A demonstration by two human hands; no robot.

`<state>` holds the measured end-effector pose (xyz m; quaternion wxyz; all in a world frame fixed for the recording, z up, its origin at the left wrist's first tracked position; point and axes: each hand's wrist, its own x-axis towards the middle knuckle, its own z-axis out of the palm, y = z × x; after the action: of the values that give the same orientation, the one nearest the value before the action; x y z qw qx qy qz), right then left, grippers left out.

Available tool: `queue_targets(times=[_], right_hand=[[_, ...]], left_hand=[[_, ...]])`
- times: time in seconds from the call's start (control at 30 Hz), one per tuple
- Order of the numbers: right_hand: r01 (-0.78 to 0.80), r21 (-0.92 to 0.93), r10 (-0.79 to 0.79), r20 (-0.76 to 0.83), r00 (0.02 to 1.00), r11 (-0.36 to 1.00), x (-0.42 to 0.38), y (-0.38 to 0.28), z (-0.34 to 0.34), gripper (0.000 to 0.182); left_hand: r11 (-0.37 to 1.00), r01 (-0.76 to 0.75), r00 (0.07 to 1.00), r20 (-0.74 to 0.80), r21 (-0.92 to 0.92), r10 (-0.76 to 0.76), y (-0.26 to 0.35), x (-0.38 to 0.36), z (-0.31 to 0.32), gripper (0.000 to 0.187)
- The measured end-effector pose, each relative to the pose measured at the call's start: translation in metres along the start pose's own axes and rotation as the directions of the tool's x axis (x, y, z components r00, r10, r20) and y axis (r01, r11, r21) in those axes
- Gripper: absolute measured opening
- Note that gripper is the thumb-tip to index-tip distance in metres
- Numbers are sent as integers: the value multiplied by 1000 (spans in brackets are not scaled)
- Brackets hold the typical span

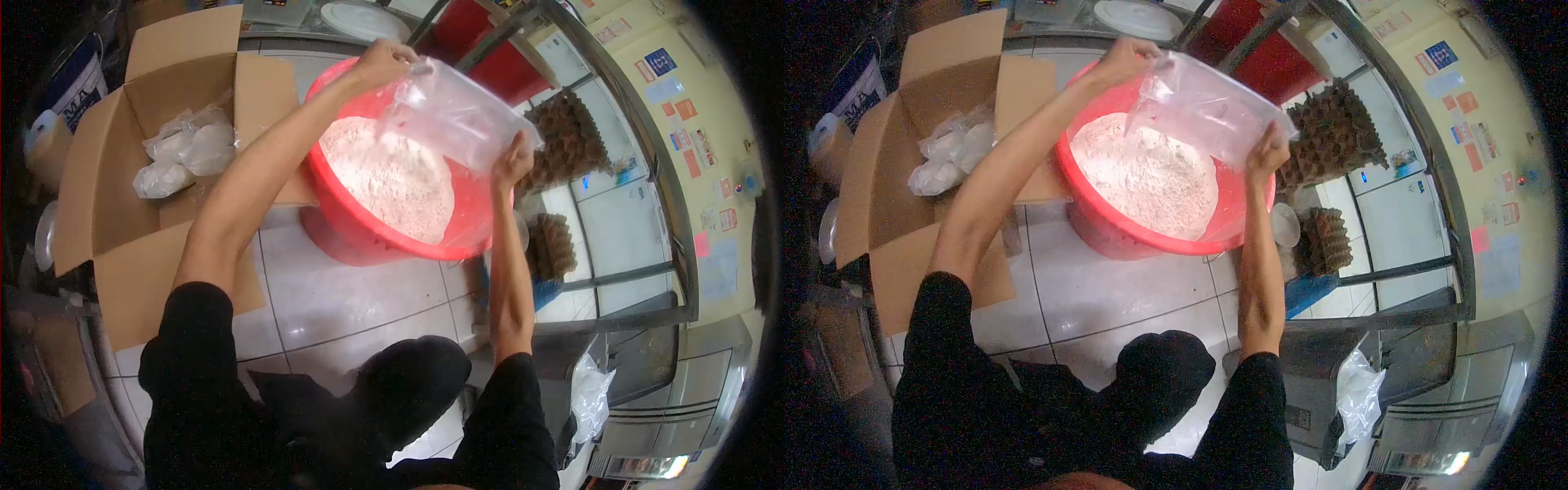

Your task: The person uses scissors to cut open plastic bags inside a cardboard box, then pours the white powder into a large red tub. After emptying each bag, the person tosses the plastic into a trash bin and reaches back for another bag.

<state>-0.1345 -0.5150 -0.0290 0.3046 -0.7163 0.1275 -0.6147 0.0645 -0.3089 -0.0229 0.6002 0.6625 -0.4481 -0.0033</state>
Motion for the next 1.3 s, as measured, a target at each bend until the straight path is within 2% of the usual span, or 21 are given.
queue_targets(times=[0.03, 0.07, 0.1, 0.17, 0.2, 0.3, 0.33, 0.4, 0.43, 0.5, 0.53, 0.63, 0.67, 0.77, 0.87, 0.97, 1.03, 1.1, 1.2, 1.27, 1.3], right_hand=[[-14, 13, 14, 14, 1000, 1000, -2, -3, -7, 45], [-83, -99, 85, 9, 996, 992, 5, 15, -10, 48], [-48, -129, 53, 41, 998, 991, 8, 29, -11, 47], [29, -183, -8, 115, 993, 983, 11, 39, -10, 46], [-50, -24, 50, 10, 999, 998, 16, 34, -4, 38], [37, -1, -37, 51, 998, 999, 30, -3, -2, 29], [230, 21, -231, 102, 968, 973, 35, -6, 3, 23], [324, -202, -287, 191, 939, 924, 43, -3, 6, 23], [379, -298, -313, 245, 917, 876, 48, -3, 7, 24], [412, -233, -312, 368, 876, 881, 49, -28, 17, 28], [429, -193, -317, 430, 846, 883, 50, -38, 25, 29], [468, -302, -315, 437, 842, 830, 56, -25, 49, 34], [436, -300, -257, 486, 835, 849, 56, -32, 50, 37], [502, -309, -336, 459, 823, 808, 54, -20, 59, 34], [406, -291, -316, 311, 897, 866, 56, -16, 62, 30], [737, -182, -496, 632, 595, 651, 50, -17, 52, 27], [543, -471, -404, 370, 837, 695, 50, -15, 46, 22], [716, -290, -468, 593, 655, 635, 45, 1, 34, 21], [387, -597, -244, 309, 919, 702, 36, 3, 5, 19], [290, -468, -239, 166, 957, 835, 27, 30, -27, 25], [141, -409, -132, 51, 990, 902, 16, 17, -38, 23]], left_hand=[[996, 1, 999, 46, -94, 3, -2, 1, 5, 23], [983, 1, 996, 91, -185, 16, 3, 4, 6, 24], [961, 5, 990, 134, -275, 34, 4, 8, 9, 25], [983, -68, 990, 108, -168, 87, 1, 11, 15, 25], [988, -107, 989, 89, -107, 117, -3, 15, 13, 25], [951, -176, 983, 89, 252, 158, -24, 11, -6, 25], [954, -125, 990, 98, 274, 101, -33, 6, -9, 26], [948, -37, 994, 107, 317, 3, -53, -1, -15, 29], [930, -20, 999, 50, 367, 2, -61, -5, -15, 30], [886, 25, 998, -63, 462, 5, -66, -18, -17, 33], [884, 10, 998, -61, 468, 21, -66, -19, -23, 33], [885, -10, 999, -22, 465, 23, -52, -34, -34, 34], [885, -10, 1000, -6, 466, 15, -39, -41, -42, 34], [938, -43, 996, 89, 345, 13, -35, -58, -76, 32], [953, -9, 986, 159, 302, -41, -11, -91, -114, 28], [935, 39, 981, 162, 353, -103, -11, -124, -160, 30], [915, 106, 965, 182, 388, -189, -8, -137, -193, 29], [905, 188, 951, 160, 381, -265, -10, -155, -216, 28], [919, 289, 939, 106, 267, -326, -34, -176, -243, 31], [839, 235, 939, 110, 490, -327, -46, -190, -255, 32], [853, 281, 917, 140, 439, -374, -57, -198, -260, 35]])
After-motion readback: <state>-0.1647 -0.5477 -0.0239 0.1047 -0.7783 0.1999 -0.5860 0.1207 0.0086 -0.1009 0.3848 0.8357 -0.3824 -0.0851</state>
